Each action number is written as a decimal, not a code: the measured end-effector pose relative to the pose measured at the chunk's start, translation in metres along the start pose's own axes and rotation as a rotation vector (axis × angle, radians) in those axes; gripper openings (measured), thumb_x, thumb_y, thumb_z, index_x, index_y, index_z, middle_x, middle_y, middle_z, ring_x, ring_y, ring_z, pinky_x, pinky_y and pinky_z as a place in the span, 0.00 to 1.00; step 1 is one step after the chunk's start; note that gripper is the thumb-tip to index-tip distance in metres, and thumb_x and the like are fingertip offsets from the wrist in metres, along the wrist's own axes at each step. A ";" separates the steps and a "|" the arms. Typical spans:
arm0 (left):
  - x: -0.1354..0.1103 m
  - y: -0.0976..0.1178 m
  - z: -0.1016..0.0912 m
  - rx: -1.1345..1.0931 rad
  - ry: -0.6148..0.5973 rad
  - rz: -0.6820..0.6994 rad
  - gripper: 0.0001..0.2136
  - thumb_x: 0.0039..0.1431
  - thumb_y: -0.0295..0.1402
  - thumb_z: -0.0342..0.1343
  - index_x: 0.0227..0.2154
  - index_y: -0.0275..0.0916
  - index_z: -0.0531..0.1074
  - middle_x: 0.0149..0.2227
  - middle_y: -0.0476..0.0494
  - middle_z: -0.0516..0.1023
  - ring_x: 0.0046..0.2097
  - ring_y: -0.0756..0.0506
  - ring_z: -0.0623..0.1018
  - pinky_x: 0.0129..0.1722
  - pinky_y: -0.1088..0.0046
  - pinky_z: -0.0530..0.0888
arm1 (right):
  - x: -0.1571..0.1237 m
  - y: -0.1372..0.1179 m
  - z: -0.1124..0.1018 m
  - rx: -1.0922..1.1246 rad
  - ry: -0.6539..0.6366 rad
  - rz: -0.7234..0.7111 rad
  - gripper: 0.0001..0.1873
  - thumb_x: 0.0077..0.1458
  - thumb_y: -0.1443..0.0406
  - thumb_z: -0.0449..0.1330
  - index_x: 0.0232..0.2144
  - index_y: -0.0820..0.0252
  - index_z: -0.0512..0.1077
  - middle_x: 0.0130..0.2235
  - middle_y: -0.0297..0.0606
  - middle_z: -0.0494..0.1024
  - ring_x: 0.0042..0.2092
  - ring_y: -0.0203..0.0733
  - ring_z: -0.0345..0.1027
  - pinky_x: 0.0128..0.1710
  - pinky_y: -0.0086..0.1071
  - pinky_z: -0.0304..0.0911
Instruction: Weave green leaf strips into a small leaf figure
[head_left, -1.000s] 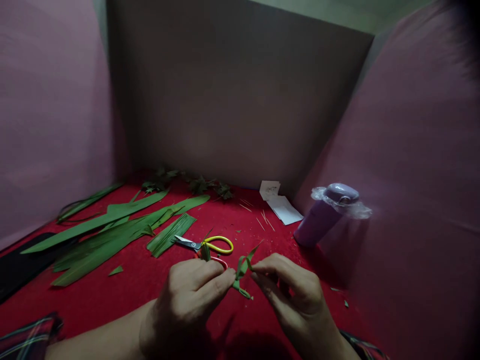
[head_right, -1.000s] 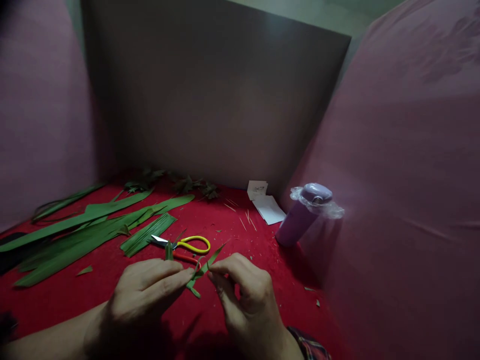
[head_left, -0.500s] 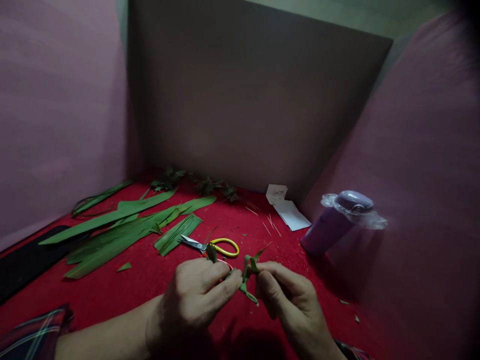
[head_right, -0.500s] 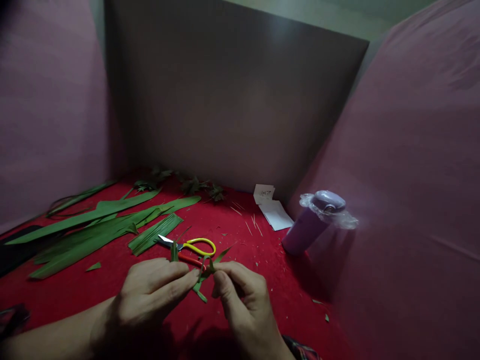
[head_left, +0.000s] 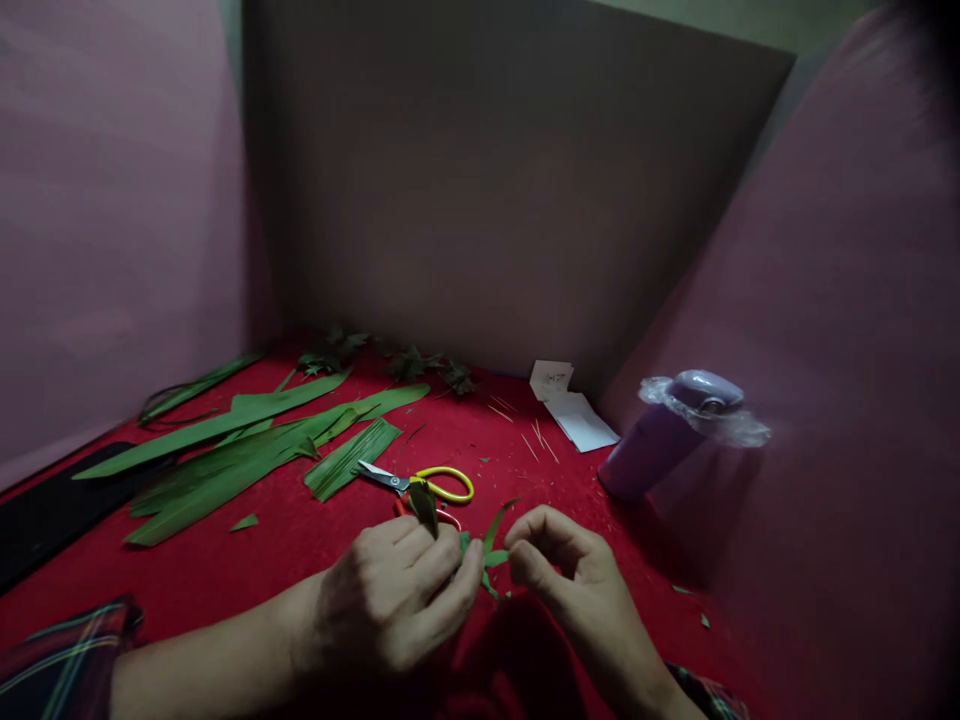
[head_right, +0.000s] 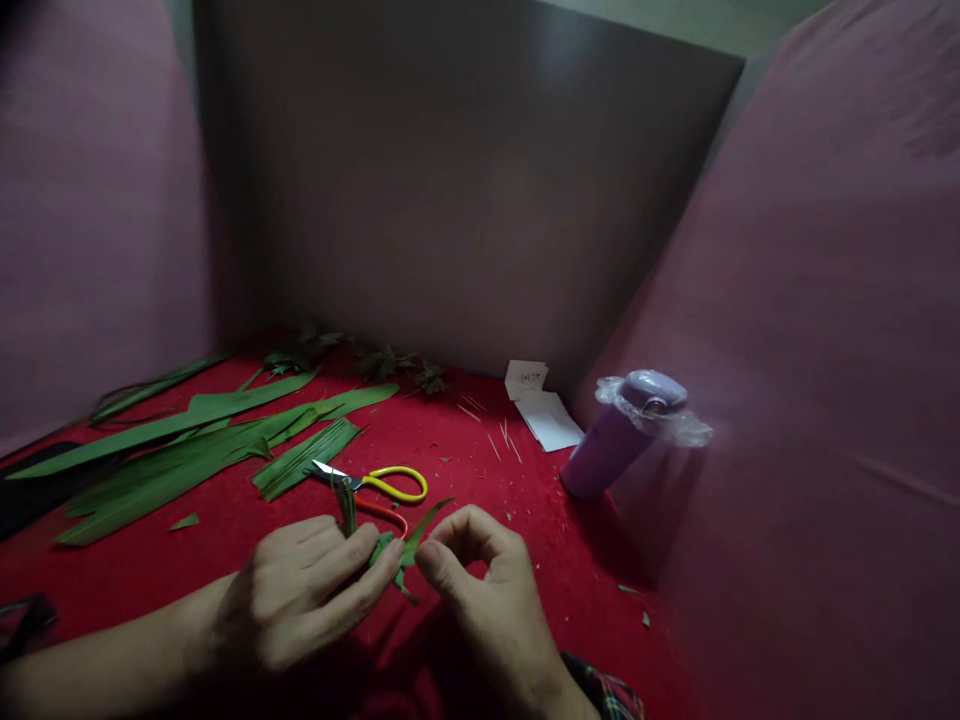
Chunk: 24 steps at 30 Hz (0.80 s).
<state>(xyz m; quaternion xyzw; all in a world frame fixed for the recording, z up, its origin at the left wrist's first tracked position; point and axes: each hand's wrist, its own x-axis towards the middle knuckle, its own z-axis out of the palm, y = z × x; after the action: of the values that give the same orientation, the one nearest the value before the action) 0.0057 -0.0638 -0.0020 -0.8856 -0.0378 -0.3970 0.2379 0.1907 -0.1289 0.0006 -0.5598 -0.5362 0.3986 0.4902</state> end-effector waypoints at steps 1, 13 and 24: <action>0.000 0.001 0.000 -0.001 -0.002 -0.001 0.09 0.56 0.23 0.48 0.37 0.29 0.72 0.28 0.41 0.75 0.23 0.51 0.70 0.20 0.74 0.65 | 0.000 0.000 0.002 0.011 -0.015 0.019 0.18 0.47 0.53 0.62 0.23 0.62 0.68 0.23 0.31 0.67 0.27 0.34 0.59 0.29 0.27 0.57; 0.003 0.001 0.000 -0.031 0.031 -0.012 0.08 0.56 0.22 0.49 0.36 0.28 0.72 0.28 0.41 0.76 0.24 0.51 0.71 0.21 0.74 0.67 | 0.001 -0.002 0.007 0.162 -0.131 0.197 0.16 0.45 0.56 0.63 0.21 0.63 0.66 0.21 0.28 0.63 0.25 0.31 0.53 0.26 0.26 0.50; -0.001 0.003 0.001 -0.108 0.031 -0.018 0.11 0.57 0.22 0.45 0.39 0.24 0.70 0.32 0.35 0.77 0.25 0.49 0.72 0.20 0.71 0.66 | 0.002 0.007 0.009 0.372 -0.229 0.245 0.09 0.46 0.66 0.60 0.19 0.64 0.65 0.19 0.28 0.62 0.24 0.30 0.51 0.26 0.27 0.47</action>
<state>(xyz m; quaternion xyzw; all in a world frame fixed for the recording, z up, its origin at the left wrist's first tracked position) 0.0061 -0.0656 -0.0042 -0.8906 -0.0204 -0.4141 0.1867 0.1833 -0.1259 -0.0079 -0.4722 -0.4337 0.6076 0.4689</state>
